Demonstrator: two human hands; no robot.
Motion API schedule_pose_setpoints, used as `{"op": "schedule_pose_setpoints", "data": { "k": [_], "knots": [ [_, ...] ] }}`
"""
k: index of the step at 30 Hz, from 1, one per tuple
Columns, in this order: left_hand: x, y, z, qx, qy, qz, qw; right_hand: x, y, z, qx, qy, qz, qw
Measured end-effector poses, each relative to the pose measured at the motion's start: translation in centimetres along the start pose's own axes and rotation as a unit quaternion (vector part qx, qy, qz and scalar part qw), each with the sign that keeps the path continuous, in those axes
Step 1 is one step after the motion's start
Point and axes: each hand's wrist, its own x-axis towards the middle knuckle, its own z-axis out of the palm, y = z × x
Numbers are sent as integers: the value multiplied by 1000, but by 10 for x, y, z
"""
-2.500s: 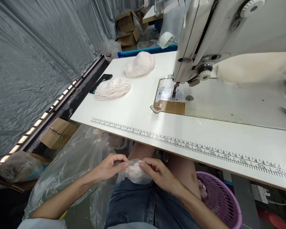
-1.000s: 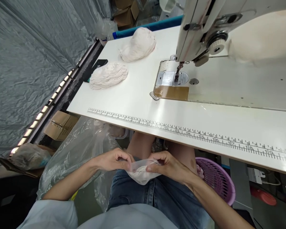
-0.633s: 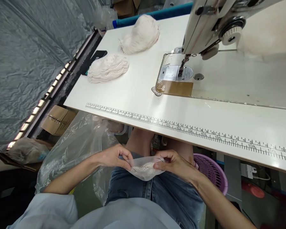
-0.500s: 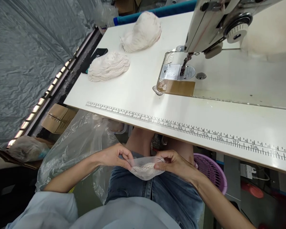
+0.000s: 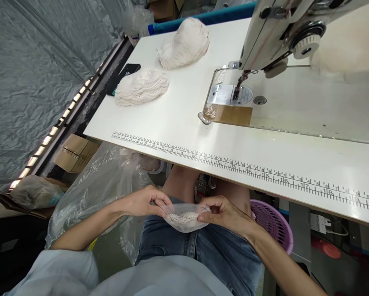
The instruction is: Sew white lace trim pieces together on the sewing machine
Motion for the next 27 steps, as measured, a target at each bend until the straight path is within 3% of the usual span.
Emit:
{"op": "schedule_pose_setpoints", "data": {
  "k": [9, 18, 22, 27],
  "knots": [
    [-3, 1, -1, -45, -59, -11, 997, 0, -1, 1, -61, 18, 17, 998],
    [-2, -7, -8, -49, -82, -2, 995, 0, -6, 7, 11, -18, 14, 1000],
    [7, -7, 1, -33, -69, 4, 997, 1, -9, 12, 10, -28, 5, 1000],
    [19, -3, 14, -39, -13, -4, 999, -1, -15, 12, 0, -28, -16, 999]
  ]
}}
